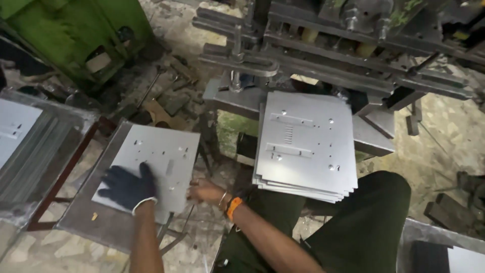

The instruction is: Feeding metal plates into a stamping press and stacking them after processing.

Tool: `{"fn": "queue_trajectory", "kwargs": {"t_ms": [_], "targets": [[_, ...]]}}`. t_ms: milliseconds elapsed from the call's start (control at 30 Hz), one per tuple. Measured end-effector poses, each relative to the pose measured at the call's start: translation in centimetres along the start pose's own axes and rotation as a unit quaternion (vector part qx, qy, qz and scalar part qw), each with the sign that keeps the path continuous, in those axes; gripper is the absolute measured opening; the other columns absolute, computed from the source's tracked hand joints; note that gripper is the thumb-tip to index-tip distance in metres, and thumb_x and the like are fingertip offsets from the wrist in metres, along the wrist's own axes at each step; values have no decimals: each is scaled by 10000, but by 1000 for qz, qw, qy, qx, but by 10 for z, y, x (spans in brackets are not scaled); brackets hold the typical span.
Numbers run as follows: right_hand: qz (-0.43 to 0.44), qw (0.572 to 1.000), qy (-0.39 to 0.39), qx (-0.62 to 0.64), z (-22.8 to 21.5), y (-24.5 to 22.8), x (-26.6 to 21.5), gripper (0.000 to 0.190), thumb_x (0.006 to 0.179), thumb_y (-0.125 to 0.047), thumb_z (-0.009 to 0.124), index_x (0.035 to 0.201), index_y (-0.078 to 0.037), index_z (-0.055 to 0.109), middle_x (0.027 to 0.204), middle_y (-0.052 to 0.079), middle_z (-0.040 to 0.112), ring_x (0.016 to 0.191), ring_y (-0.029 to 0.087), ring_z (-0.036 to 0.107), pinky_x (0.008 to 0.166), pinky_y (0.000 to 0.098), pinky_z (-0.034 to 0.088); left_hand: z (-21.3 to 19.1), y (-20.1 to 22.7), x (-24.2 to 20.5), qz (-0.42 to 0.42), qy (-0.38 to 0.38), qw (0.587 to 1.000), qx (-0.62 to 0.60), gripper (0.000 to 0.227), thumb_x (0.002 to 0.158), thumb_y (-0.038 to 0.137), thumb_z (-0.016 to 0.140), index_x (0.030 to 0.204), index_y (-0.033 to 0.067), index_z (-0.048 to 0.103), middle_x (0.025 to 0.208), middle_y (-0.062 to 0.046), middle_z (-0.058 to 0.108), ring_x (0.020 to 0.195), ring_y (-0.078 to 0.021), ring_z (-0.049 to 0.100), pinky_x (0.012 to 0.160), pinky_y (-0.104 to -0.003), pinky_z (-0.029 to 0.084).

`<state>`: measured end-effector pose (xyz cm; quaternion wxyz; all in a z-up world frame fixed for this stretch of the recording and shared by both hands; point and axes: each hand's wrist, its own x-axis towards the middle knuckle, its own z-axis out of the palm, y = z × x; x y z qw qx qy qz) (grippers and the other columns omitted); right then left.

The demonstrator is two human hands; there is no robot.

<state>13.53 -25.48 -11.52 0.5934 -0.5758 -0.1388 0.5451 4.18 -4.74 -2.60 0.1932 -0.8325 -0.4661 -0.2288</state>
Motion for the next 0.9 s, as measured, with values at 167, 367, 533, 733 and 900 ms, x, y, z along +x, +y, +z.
{"fn": "queue_trajectory", "kwargs": {"t_ms": [167,367,533,733,900], "targets": [[-20,999,17,32,-1,0,2,268,945,-60,662,1206,-15,619,950,52,721,735,140,714,635,304,612,-75,9,18,-64,-165,980,-92,743,949,651,586,1245,-23,686,1219,-265,657,1148,-427,597,968,-597,429],[-75,994,68,41,3,-47,-39,213,913,-4,676,1121,18,636,879,102,722,682,188,709,559,320,577,-31,-1,43,-86,-154,982,-66,650,1034,624,560,875,34,780,894,-221,725,824,-412,688,632,-539,515],[-62,991,90,77,2,-50,-33,198,892,34,730,1046,28,605,881,125,728,705,209,728,582,334,606,-33,-6,56,-100,-146,983,-44,672,1064,597,539,792,33,782,760,-206,716,656,-397,688,545,-505,510],[-88,988,129,-15,16,-72,-51,171,880,44,713,1045,54,668,898,124,737,780,180,742,610,314,620,-19,-17,67,-88,-64,992,-62,734,1130,625,548,802,9,774,806,-218,718,672,-377,689,548,-501,512],[-180,966,139,-121,31,-86,-65,365,899,-23,690,1255,18,617,1123,112,734,1025,197,704,904,335,541,-59,-4,81,-203,-104,953,-201,597,937,626,630,894,52,788,811,-235,708,671,-458,663,571,-603,514]]}}
